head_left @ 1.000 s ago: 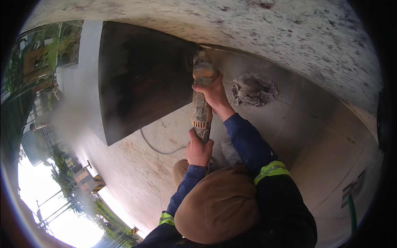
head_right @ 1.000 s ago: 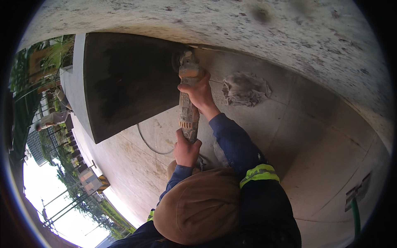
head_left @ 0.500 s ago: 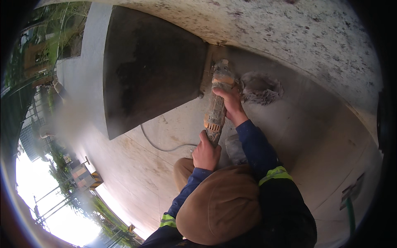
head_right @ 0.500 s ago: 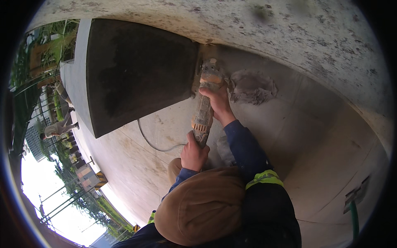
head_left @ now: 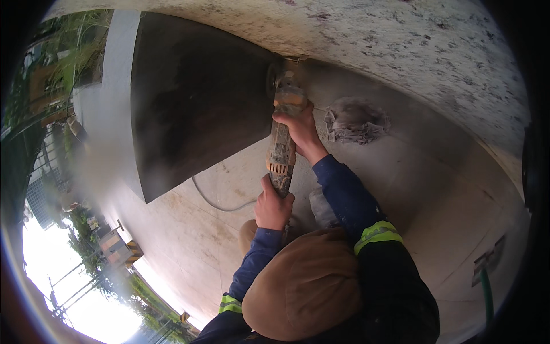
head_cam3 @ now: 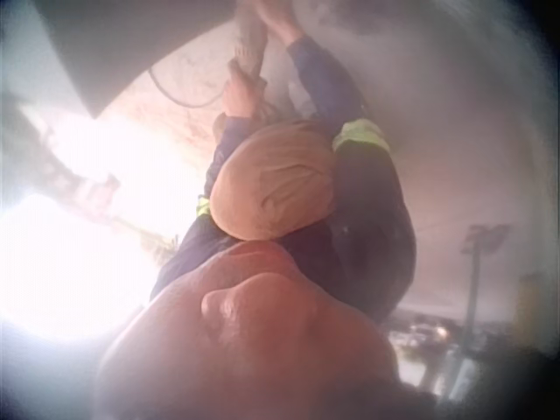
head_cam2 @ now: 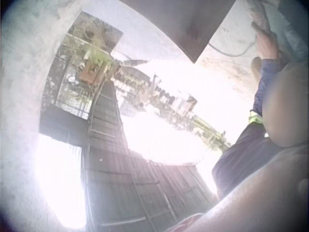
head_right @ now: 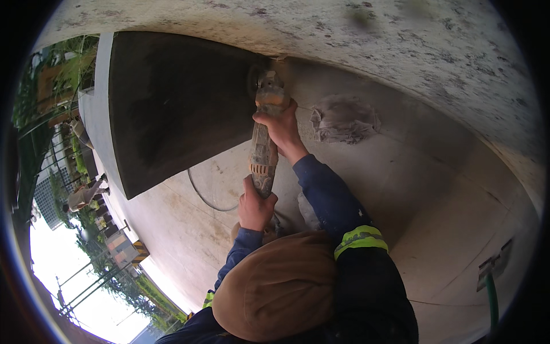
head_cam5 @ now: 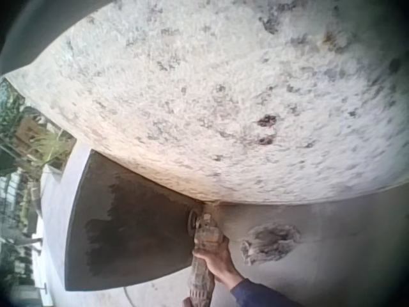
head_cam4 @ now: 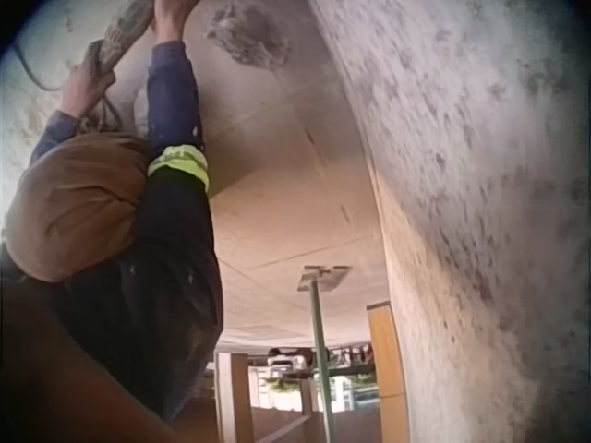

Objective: The person kneels on a tiled floor and uses an angle grinder to smooth the edge of a dark stone slab. The person holds the tool with both hands and moves it along the edge of the slab, generating dust.

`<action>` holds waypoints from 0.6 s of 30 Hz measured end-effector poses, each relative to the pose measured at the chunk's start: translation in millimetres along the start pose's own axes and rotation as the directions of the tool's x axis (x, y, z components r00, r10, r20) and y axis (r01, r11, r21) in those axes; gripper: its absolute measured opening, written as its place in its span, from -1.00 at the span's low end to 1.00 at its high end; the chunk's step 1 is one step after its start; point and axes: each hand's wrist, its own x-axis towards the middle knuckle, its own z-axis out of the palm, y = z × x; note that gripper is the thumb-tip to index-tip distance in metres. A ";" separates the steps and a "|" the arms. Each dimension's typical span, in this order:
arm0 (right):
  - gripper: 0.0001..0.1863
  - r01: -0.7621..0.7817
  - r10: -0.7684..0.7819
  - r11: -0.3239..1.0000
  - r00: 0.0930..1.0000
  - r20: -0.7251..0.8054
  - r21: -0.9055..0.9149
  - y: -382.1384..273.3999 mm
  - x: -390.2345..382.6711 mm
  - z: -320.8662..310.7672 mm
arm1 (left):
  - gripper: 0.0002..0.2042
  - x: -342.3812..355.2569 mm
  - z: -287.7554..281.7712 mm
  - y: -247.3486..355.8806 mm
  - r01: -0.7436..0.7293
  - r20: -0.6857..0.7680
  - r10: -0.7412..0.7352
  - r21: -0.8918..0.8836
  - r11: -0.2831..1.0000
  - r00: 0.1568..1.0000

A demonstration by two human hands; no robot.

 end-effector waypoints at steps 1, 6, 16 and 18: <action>-0.06 -0.004 0.004 1.000 1.000 0.006 0.000 -1.0 0.3 0.2 | -0.33 2.1 -0.1 -0.2 -0.010 0.010 0.010 0.025 1.000 1.000; -0.05 0.085 -0.085 0.996 0.995 0.058 0.002 -3.7 -8.5 5.9 | -0.34 -9.5 0.9 3.3 0.046 -0.020 -0.046 -0.007 0.999 0.999; -0.03 0.055 -0.050 0.995 0.997 0.055 -0.079 -18.7 -12.0 7.6 | -0.35 -9.0 9.1 3.8 0.023 -0.066 -0.024 -0.008 1.000 0.998; -0.04 0.074 -0.069 0.994 0.996 0.059 -0.087 -16.9 -16.8 8.3 | -0.36 -15.9 5.4 4.4 0.058 -0.055 -0.059 -0.012 0.998 0.997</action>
